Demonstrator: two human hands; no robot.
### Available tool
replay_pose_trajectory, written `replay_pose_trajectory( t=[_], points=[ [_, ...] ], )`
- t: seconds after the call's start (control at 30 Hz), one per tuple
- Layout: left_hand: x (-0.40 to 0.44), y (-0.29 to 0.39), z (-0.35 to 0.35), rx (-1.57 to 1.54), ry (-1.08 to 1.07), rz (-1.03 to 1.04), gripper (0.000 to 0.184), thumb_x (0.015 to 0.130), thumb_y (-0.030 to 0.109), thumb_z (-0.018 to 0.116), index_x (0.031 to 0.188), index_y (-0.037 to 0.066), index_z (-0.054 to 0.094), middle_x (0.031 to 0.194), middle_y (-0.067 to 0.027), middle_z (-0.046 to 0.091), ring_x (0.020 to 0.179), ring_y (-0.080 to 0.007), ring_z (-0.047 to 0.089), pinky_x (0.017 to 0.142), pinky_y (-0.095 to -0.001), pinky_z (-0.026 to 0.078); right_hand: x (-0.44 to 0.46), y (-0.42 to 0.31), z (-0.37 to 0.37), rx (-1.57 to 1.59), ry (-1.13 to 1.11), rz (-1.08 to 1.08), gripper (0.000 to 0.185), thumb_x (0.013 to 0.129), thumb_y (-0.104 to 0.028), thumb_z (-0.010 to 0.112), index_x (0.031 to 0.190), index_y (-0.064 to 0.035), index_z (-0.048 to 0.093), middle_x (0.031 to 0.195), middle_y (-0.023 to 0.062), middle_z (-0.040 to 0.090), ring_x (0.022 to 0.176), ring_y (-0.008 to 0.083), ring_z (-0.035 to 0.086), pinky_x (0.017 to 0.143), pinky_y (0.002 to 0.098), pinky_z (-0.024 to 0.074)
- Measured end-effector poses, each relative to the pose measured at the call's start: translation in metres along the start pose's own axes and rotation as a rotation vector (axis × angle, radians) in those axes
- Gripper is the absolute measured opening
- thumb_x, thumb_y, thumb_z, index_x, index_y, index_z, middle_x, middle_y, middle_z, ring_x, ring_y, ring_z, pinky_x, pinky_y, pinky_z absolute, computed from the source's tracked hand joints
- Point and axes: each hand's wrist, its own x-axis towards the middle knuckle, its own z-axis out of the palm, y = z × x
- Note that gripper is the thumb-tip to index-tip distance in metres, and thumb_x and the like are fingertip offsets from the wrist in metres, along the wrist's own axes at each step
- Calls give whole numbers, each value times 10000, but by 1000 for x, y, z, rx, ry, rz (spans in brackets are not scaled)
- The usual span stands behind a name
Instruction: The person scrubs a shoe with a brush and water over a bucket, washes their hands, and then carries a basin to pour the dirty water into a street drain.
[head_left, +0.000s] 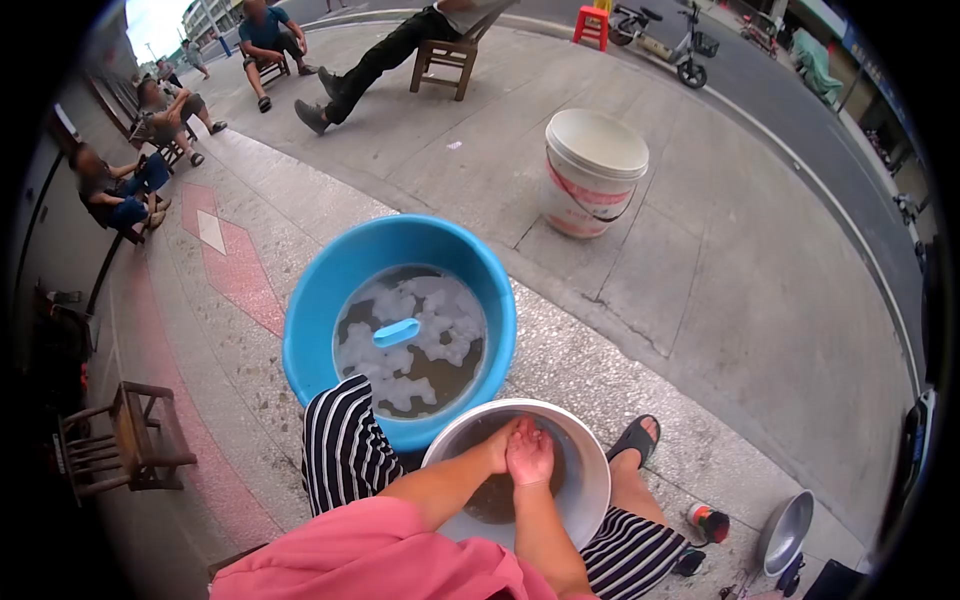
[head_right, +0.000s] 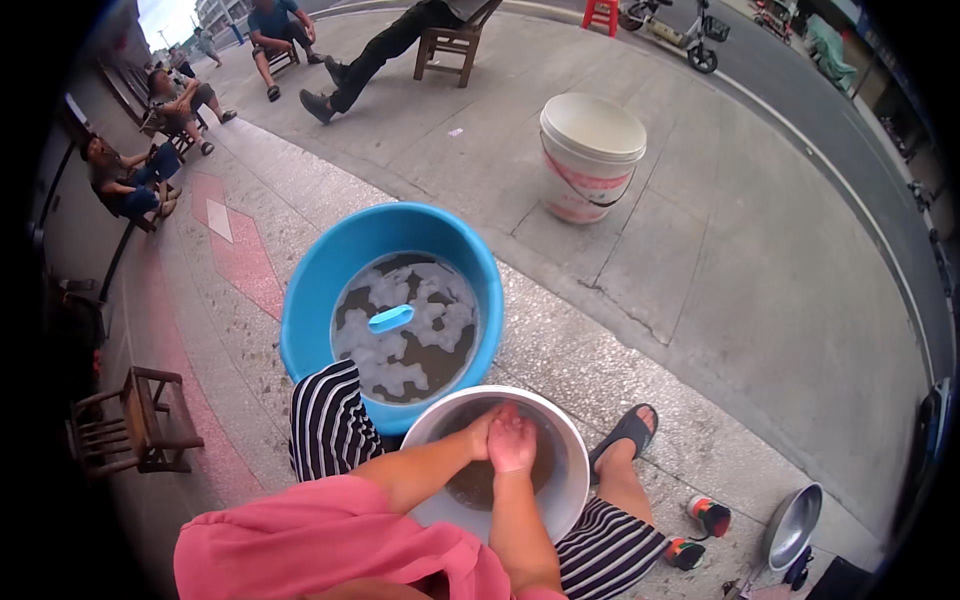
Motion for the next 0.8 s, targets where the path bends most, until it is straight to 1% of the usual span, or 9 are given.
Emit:
replay_pose_trajectory(
  t=[0.1, 0.23, 0.27, 0.33, 0.47, 0.57, 0.67, 0.77, 0.8],
  points=[
    [-71, -25, 97, -203, -138, 136, 411, 859, 545, 448, 1066, 207, 555, 1069, -23, 574, 982, -254, 528, 873, -458, 423, -9, 12, 40, 46, -95, -36, 435, 919, -325, 392, 1132, 45, 476, 1083, 156, 562, 942, 258, 556, 778, 380, 483],
    [-126, -42, 125, -75, -217, -230, 448, 752, 412, 687, 1038, 90, 563, 911, -102, 601, 889, -239, 579, 845, -392, 464, -22, 17, 54, -89, 88, -234, 357, 870, -298, 481, 1044, 12, 513, 921, 120, 575, 853, 228, 556, 696, 365, 492],
    [-111, -57, 100, -72, -224, -204, 589, 715, 475, 698, 1115, 88, 505, 975, -119, 578, 932, -255, 574, 842, -399, 468, -24, 20, 56, -224, 182, -344, 342, 862, -301, 491, 1022, 0, 520, 909, 115, 573, 830, 215, 556, 670, 354, 492],
    [-102, -65, 82, -31, -195, -168, 579, 707, 465, 711, 1093, 81, 513, 984, -118, 573, 943, -257, 565, 834, -404, 471, -28, 23, 67, -457, 385, -416, 283, 845, -304, 475, 965, -59, 549, 866, 74, 579, 711, 193, 550, 603, 316, 469],
    [-129, -79, 92, -147, -168, -156, 499, 714, 377, 736, 1025, 42, 535, 933, -106, 562, 884, -246, 558, 824, -406, 474, -56, 38, 87, -1422, 443, -615, 257, 838, -271, 470, 874, -39, 574, 688, 81, 601, 550, 245, 562, 534, 384, 476],
    [-134, -83, 107, 173, 94, -113, 529, 716, 396, 718, 1075, 65, 513, 971, -105, 568, 958, -239, 556, 835, -389, 468, -71, 35, 77, -2397, 289, -987, 262, 840, -256, 466, 850, -24, 587, 784, 135, 645, 660, 305, 613, 584, 390, 494],
    [-138, -85, 119, 286, 251, -123, 514, 724, 491, 672, 963, 50, 558, 884, -114, 580, 818, -241, 600, 734, -366, 508, -86, 42, 94, -2626, 284, -733, 259, 843, -240, 456, 853, -23, 597, 829, 154, 645, 707, 326, 614, 598, 397, 493],
    [-166, -59, 119, 1026, 203, 195, 540, 747, 578, 594, 822, 43, 587, 691, -101, 576, 611, -221, 605, 557, -305, 507, -107, 42, 100, -2826, 312, -409, 258, 846, -223, 446, 856, -22, 607, 874, 172, 644, 753, 347, 615, 613, 405, 491],
    [-168, -53, 122, 1245, 206, 149, 598, 763, 637, 517, 714, 45, 587, 500, -57, 503, 395, -179, 511, 378, -252, 405, -104, 40, 96, -3050, 22, -393, 277, 875, -226, 421, 891, -35, 621, 795, 156, 649, 656, 291, 625, 569, 373, 487]
  ],
)
